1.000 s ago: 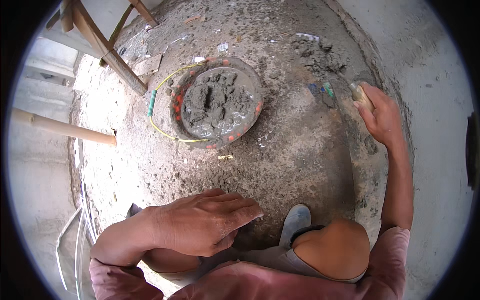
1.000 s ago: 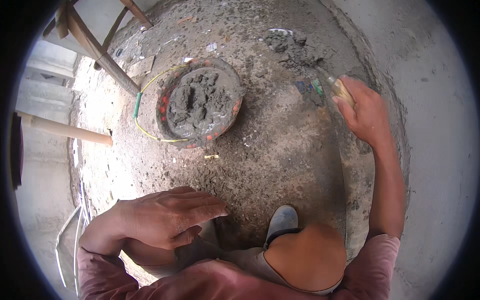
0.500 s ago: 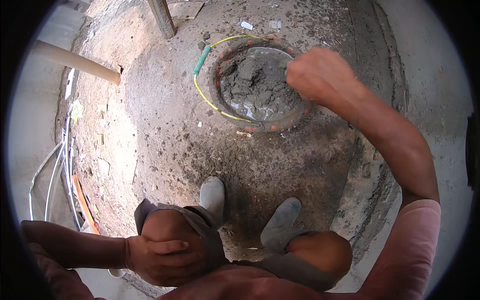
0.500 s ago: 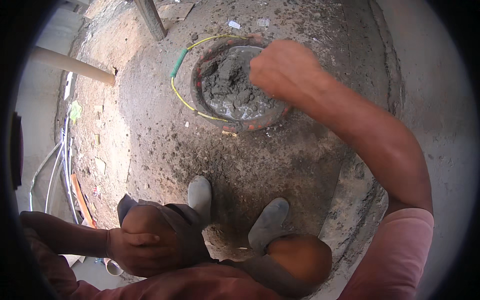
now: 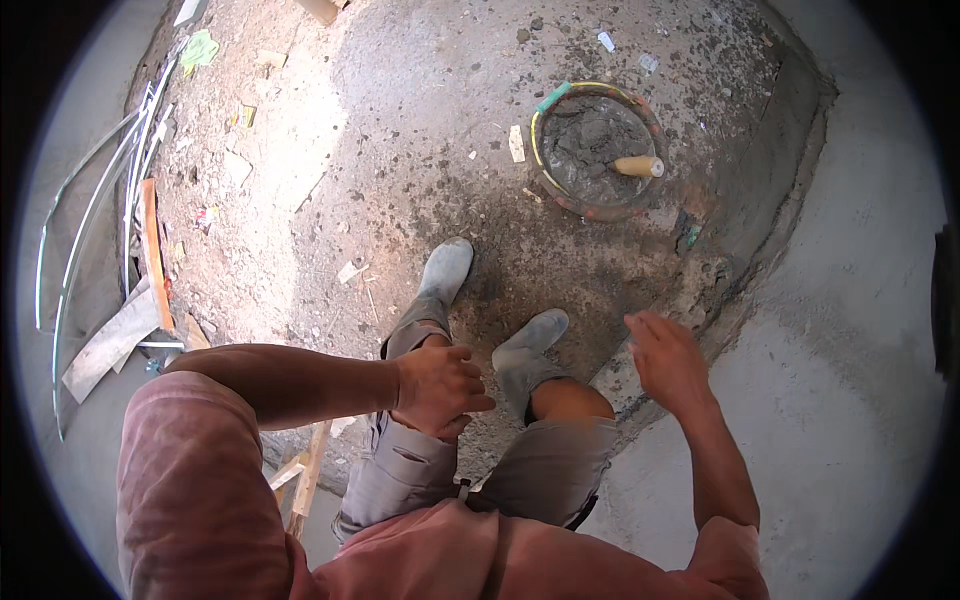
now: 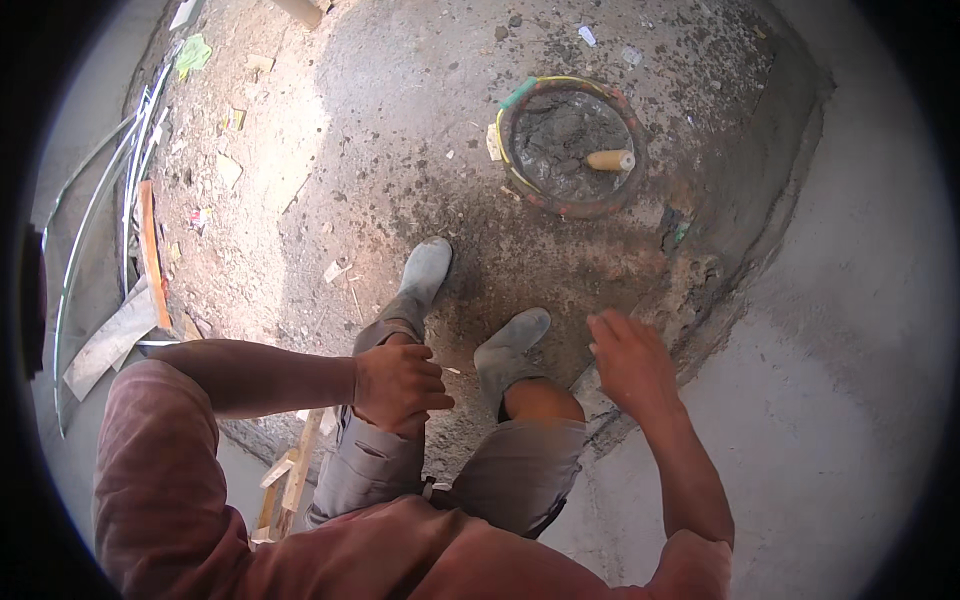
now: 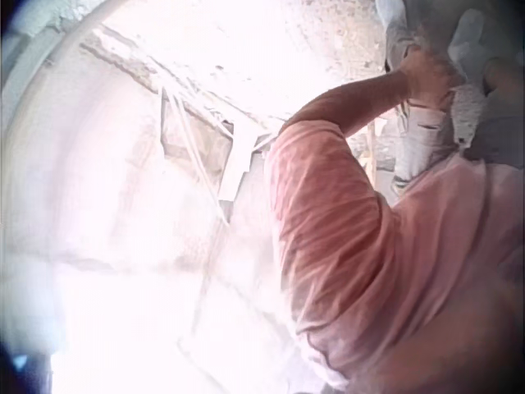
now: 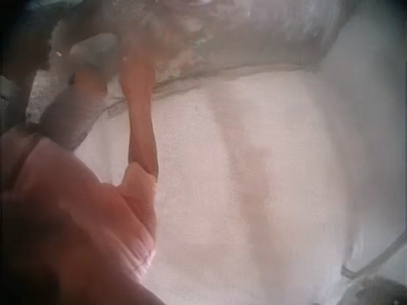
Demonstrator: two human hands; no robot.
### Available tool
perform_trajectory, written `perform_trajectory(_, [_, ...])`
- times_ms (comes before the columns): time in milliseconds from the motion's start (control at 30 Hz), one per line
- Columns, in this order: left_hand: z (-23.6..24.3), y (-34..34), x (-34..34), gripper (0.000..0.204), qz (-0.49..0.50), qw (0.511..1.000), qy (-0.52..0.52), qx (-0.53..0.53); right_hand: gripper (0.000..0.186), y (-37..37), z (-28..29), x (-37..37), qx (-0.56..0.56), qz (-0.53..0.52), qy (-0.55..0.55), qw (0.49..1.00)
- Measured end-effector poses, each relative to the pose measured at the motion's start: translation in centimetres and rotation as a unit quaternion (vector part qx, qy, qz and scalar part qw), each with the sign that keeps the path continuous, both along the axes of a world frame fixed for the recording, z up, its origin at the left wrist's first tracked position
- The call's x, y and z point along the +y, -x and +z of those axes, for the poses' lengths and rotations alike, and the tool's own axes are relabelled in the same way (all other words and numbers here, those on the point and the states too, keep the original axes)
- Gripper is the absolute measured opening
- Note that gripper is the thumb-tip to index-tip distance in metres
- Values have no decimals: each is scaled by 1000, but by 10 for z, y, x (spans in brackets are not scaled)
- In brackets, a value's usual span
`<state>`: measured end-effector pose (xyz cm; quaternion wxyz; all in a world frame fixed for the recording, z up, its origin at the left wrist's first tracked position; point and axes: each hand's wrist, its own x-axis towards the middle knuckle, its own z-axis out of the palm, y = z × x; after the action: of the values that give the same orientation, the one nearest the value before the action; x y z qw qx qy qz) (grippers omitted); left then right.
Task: The person uses a trowel to apply wet concrete from a bucket to the base of a wall and smooths it across the floor surface.
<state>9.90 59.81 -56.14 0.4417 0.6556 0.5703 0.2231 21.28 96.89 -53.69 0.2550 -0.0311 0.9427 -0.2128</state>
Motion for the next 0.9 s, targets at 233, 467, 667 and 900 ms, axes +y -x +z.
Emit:
perform_trajectory(233, [12, -49, -39, 46, 205, 968, 133, 51, 47, -356, 85, -92, -574, 51, -33, 817])
perform_trajectory(467, [56, -91, -109, 61, 491, 782, 334, 187, 52, -350, 194, -136, -561, -60, 131, 815])
perform_trajectory(667, [75, -171, -302, 64, 839, 408, 358, -48, 52, -320, 230, -161, -476, -140, 122, 860])
perform_trajectory(900, [198, -211, -322, 80, 655, 279, 417, -565, 52, -280, 262, -200, -318, -224, 97, 916])
